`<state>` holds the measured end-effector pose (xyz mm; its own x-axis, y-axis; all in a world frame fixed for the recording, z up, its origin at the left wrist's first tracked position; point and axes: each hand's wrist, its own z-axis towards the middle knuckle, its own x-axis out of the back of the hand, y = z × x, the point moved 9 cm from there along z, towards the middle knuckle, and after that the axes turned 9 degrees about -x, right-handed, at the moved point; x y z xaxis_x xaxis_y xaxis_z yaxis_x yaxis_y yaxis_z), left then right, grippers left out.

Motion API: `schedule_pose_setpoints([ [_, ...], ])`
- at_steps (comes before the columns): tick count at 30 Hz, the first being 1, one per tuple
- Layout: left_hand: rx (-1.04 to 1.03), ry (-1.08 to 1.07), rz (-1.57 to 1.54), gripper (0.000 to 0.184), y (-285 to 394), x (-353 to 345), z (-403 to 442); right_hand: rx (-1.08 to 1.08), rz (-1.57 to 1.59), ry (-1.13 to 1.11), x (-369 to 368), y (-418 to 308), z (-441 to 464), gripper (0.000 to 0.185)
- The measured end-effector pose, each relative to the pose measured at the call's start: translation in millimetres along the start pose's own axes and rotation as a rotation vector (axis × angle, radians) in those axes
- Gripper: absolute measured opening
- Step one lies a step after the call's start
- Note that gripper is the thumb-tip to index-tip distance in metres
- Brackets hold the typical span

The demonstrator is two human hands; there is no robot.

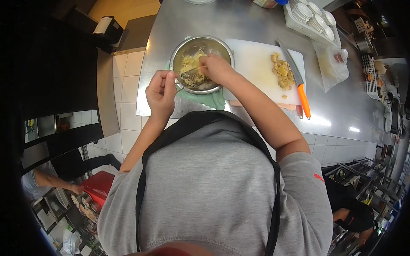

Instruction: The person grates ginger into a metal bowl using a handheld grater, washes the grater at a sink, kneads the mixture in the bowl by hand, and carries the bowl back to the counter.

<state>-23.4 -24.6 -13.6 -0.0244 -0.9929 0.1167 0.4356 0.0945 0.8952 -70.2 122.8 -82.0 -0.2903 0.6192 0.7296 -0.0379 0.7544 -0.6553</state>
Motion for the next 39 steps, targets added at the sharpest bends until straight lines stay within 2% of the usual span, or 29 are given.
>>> schedule_pose_setpoints([
  [2, 0.000, 0.003, -0.009, 0.013, 1, 0, -1, -0.051, -0.193, 0.086, -6, 16, 11, 0.015],
  [5, -0.028, 0.022, 0.006, 0.014, 2, 3, 2, -0.031, -0.152, 0.004, -8, 21, 11, 0.020],
  [7, 0.035, 0.056, -0.107, 0.014, -2, 7, 3, -0.034, -0.130, -0.058, -6, 19, 10, 0.022],
  [10, 0.048, 0.045, -0.094, 0.015, -8, 7, 4, -0.047, -0.072, -0.149, -10, 19, 12, 0.028],
  [12, 0.047, 0.041, -0.099, 0.015, -7, 6, 6, -0.248, 0.499, -0.273, -10, 29, 7, 0.031],
  [13, 0.046, 0.036, -0.104, 0.015, -7, 5, 6, -0.250, 0.692, -0.329, -7, 24, 4, 0.029],
  [14, 0.046, 0.037, -0.103, 0.015, -8, 6, 6, -0.249, 0.692, -0.330, -2, 20, 0, 0.029],
  [16, 0.068, 0.044, -0.116, 0.015, -11, 6, 6, -0.305, 1.106, -0.401, 3, 15, -6, 0.028],
  [17, 0.068, 0.042, -0.116, 0.015, -11, 6, 7, -0.273, 1.188, -0.442, 4, 13, -9, 0.030],
  [23, 0.055, 0.046, -0.130, 0.015, -10, 5, 8, -0.258, 1.212, -0.330, 4, 28, -6, 0.033],
  [27, 0.062, 0.031, -0.116, 0.016, -9, 5, 8, -0.268, 1.247, -0.362, 4, 24, -8, 0.033],
  [30, 0.064, 0.017, -0.106, 0.017, -8, 4, 9, -0.267, 1.190, -0.336, 2, 27, -4, 0.027],
  [32, 0.068, 0.022, -0.115, 0.017, -9, 5, 9, -0.259, 0.536, -0.256, 1, 29, 0, 0.022],
  [33, 0.059, 0.016, -0.112, 0.017, -9, 5, 9, -0.262, 0.537, -0.258, -4, 26, 0, 0.022],
  [35, 0.050, 0.007, -0.110, 0.017, -8, 3, 9, -0.052, -0.209, -0.078, -3, 6, 2, 0.022],
  [36, 0.051, 0.013, -0.099, 0.016, -7, 3, 8, -0.051, -0.210, -0.078, -3, -2, -4, 0.022],
  [38, 0.051, 0.025, -0.082, 0.016, -7, 6, 9, 0.136, -0.100, 0.009, 9, -39, -23, 0.024],
  [39, 0.046, 0.018, -0.079, 0.016, -8, 6, 9, 0.121, -0.112, 0.010, 9, -44, -27, 0.023],
])
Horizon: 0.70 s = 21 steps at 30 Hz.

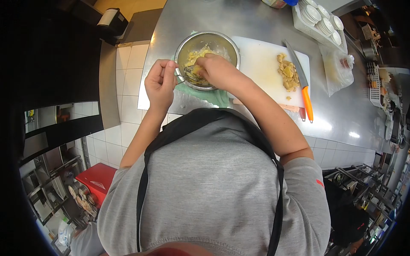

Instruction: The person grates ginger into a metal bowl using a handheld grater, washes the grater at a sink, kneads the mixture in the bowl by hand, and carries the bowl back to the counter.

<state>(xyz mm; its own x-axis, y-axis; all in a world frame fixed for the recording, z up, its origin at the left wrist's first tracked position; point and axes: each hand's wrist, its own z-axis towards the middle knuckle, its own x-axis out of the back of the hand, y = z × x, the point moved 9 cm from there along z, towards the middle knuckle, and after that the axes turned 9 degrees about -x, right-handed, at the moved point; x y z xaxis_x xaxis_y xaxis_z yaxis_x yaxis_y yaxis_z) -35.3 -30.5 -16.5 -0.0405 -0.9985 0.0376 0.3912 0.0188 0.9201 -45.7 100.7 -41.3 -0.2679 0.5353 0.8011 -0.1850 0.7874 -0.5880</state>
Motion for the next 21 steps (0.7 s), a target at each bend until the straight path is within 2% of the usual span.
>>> schedule_pose_setpoints([
  [1, -0.002, -0.014, 0.002, 0.016, 0, -1, -2, -0.007, 0.005, -0.001, -5, 3, 1, 0.023],
  [3, 0.000, -0.015, -0.021, 0.016, 1, -3, -1, -0.169, -0.041, 0.030, -9, 31, 11, 0.023],
  [6, -0.010, 0.009, 0.005, 0.015, 5, -4, -7, -0.141, -0.155, 0.016, -14, 32, 17, 0.021],
  [9, -0.034, 0.025, 0.054, 0.014, 8, -5, -11, -0.094, -0.044, 0.061, -6, 8, 2, 0.018],
  [11, -0.044, 0.010, 0.057, 0.014, 9, -8, -14, -0.149, -0.048, 0.069, -17, 30, 7, 0.018],
  [14, -0.049, 0.020, 0.041, 0.013, 10, -7, -16, -0.185, -0.234, 0.080, -27, 55, 20, 0.020],
  [18, -0.098, -0.042, 0.103, 0.015, 15, -11, -14, -0.088, -0.041, 0.128, -3, 5, -9, 0.016],
  [21, -0.084, -0.019, 0.101, 0.013, 12, -12, -16, -0.145, -0.071, 0.136, -12, 27, 6, 0.017],
])
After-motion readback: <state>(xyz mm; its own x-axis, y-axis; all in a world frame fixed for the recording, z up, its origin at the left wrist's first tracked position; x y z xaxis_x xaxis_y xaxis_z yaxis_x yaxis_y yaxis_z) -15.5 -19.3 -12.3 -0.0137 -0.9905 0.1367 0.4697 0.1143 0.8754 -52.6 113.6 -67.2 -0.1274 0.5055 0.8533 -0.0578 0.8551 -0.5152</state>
